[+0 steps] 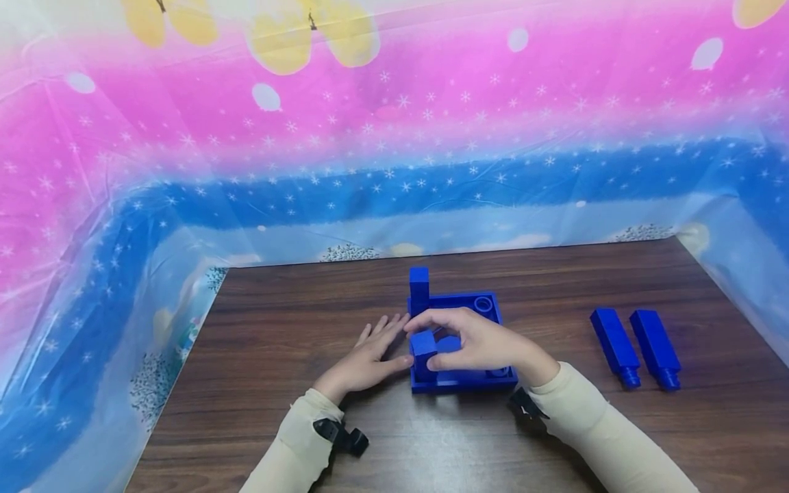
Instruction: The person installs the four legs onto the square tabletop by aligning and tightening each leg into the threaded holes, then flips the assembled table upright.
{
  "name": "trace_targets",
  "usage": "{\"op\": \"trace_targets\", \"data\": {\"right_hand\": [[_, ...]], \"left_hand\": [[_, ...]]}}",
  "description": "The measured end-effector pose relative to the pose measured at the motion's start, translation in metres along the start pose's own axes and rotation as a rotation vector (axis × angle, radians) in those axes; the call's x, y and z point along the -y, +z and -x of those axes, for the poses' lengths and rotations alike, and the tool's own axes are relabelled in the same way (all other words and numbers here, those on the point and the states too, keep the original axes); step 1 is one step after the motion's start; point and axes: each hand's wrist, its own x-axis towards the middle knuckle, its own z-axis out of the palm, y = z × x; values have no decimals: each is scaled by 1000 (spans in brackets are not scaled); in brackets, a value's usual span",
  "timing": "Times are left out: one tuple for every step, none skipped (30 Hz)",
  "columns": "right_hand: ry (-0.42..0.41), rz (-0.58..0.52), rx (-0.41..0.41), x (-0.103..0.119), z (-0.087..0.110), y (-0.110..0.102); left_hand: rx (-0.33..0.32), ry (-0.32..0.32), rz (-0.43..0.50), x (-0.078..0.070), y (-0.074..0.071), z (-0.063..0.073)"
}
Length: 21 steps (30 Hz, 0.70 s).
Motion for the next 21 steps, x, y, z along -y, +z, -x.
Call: {"op": "trace_targets", "data": {"right_hand": [[1,7,0,0,0,0],[4,12,0,0,0,0],[10,16,1,0,0,0],[17,19,2,0,0,0],[23,21,3,0,0,0],[28,24,4,-1,0,1],[33,25,4,-1,0,1],[39,25,4,-1,0,1],[44,24,3,-1,0,1],[49,23,2,-2,0,1],[54,21,0,-2,0,1],[59,17,-2,-3,0,1],[65,14,-4,-3,0,1],[70,11,-6,-3,0,2],[74,11,-8,-3,0,2],[76,11,-12,-3,0,2],[75,10,-15,-3,-1,2],[73,13,-20,-3,-1,3],[72,17,-25,-2,-1,3],[71,20,-29,-2,-2,4],[73,22,-34,-2,-2,4]], "left_hand": [[0,0,1,0,0,0],[2,-1,1,0,0,0],[4,-1,2,0,0,0],[5,-2,2,0,0,0],[6,-1,2,0,0,0],[7,0,1,0,0,0],[7,1,1,0,0,-1],[8,3,0,1,0,-1],[8,4,0,1,0,-1],[8,6,-1,1,0,-1],[8,7,-3,1,0,-1],[9,7,-4,1,-1,-1],[9,8,-6,1,0,-2],[11,8,-9,1,-1,-2],[12,8,-11,1,-1,-2],[13,8,-14,1,-1,-2],[13,10,-16,1,0,-2],[13,11,-19,1,0,-2],[14,11,-22,2,0,-2],[14,12,-23,2,0,-1],[15,12,-24,2,0,-1]]}}
